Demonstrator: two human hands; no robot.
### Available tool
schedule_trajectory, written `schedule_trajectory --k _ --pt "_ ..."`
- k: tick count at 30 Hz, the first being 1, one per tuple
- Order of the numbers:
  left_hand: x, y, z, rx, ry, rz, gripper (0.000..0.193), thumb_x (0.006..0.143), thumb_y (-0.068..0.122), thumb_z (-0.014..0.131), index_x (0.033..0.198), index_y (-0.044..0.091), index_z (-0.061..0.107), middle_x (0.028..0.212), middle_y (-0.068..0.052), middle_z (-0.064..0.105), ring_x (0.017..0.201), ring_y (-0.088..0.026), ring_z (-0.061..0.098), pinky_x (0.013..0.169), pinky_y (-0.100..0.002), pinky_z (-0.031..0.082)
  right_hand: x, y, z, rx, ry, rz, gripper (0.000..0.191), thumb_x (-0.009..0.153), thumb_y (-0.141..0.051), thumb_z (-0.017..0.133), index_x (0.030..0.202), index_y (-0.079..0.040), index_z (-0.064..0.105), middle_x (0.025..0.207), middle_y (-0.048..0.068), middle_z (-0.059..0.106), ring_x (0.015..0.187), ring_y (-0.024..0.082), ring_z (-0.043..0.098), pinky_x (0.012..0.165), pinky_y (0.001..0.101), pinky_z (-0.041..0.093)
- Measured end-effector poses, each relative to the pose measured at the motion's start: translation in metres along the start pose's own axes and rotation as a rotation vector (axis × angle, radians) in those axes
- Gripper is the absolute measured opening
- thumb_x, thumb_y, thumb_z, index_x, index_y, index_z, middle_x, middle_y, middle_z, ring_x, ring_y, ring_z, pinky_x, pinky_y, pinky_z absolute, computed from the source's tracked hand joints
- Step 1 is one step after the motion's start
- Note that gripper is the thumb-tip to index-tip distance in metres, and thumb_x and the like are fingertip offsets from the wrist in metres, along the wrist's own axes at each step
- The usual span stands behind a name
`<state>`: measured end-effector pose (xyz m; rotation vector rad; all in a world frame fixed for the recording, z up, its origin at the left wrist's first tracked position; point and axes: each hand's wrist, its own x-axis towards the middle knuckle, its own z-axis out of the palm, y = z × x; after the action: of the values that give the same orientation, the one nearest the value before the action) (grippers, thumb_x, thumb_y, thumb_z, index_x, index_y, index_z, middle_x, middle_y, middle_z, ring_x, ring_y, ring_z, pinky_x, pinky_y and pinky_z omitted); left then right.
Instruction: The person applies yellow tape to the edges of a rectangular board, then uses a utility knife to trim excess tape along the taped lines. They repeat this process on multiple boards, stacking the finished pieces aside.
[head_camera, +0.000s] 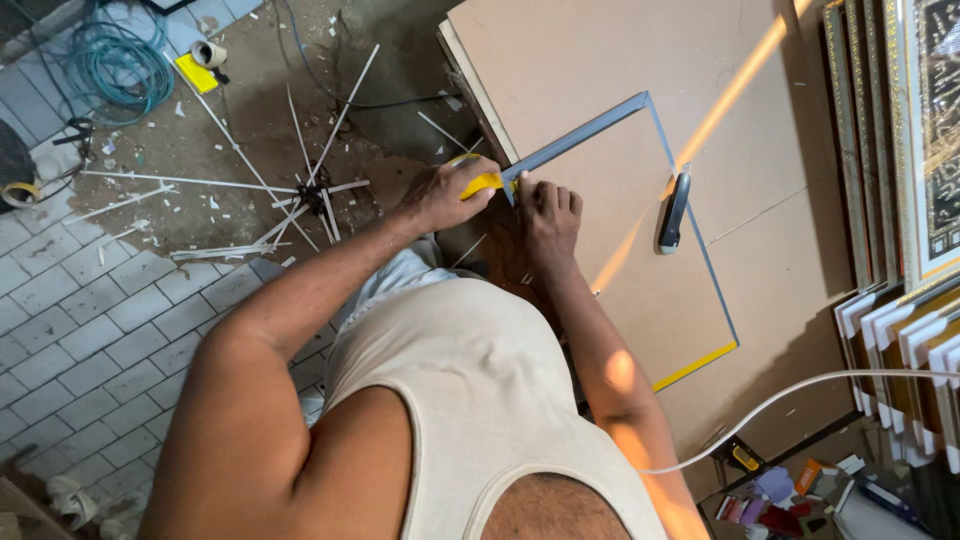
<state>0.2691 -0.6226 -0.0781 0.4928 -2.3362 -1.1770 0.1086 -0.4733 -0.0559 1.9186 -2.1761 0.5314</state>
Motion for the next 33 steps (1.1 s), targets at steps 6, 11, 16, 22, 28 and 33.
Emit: schedule_trajectory --k 6,11,16,22,28,33 --pt "0.014 0.0 -0.004 -0.287 0.014 -0.137 0.032 0.091 0.012 0.07 0.121 0.009 0.059 0.103 -0.016 0.075 0.094 -0.033 0.077 0.076 -0.039 0.062 0.027 0.0 -0.011 0.713 -0.03 0.372 0.037 0.09 -0.015 0.083 0.122 -0.003 0.071 0.11 0.01 0.067 0.096 0.022 0.062 0.084 0.0331 0.052" --pt "0.033 0.02 0.002 -0.25 -0.017 -0.124 0.032 0.092 0.014 0.072 0.121 0.009 0.059 0.102 -0.017 0.074 0.093 -0.037 0.075 0.075 -0.043 0.061 0.032 0.01 -0.013 0.988 -0.132 0.625 0.01 0.094 -0.008 0.079 0.095 -0.003 0.071 0.091 0.005 0.069 0.082 0.012 0.061 0.078 0.0267 0.051" --pt "0.042 0.034 0.014 -0.217 -0.048 -0.253 0.044 0.092 0.024 0.074 0.129 0.01 0.056 0.101 -0.019 0.072 0.096 -0.04 0.072 0.077 -0.046 0.059 0.024 0.05 -0.009 0.871 -0.064 0.541 0.016 0.096 -0.008 0.079 0.091 0.0 0.066 0.088 0.006 0.066 0.08 0.011 0.058 0.074 0.0277 0.049" --pt "0.027 -0.004 0.039 0.027 -0.148 -0.524 0.033 0.084 0.032 0.077 0.105 0.007 0.071 0.094 -0.021 0.074 0.09 -0.041 0.072 0.078 -0.049 0.058 0.038 0.191 -0.008 0.606 0.101 0.719 0.021 0.094 -0.012 0.086 0.087 -0.002 0.069 0.083 0.006 0.067 0.072 0.013 0.054 0.066 0.0281 0.047" --pt "0.041 -0.022 0.061 -0.079 -0.108 -0.554 0.03 0.077 0.023 0.077 0.099 0.003 0.074 0.091 -0.022 0.065 0.066 -0.034 0.071 0.06 -0.042 0.06 0.063 0.224 0.011 0.509 0.045 0.693 0.015 0.089 -0.016 0.085 0.09 -0.003 0.076 0.087 0.004 0.068 0.07 0.012 0.062 0.064 0.026 0.052" --pt "0.057 -0.018 0.052 -0.317 -0.347 -0.888 0.027 0.093 0.027 0.068 0.102 0.002 0.07 0.081 -0.009 0.07 0.051 -0.016 0.066 0.05 -0.033 0.055 0.074 0.229 0.013 0.606 -0.073 0.9 0.021 0.089 -0.021 0.088 0.09 -0.003 0.078 0.071 0.0 0.067 0.065 0.007 0.057 0.061 0.0236 0.049"
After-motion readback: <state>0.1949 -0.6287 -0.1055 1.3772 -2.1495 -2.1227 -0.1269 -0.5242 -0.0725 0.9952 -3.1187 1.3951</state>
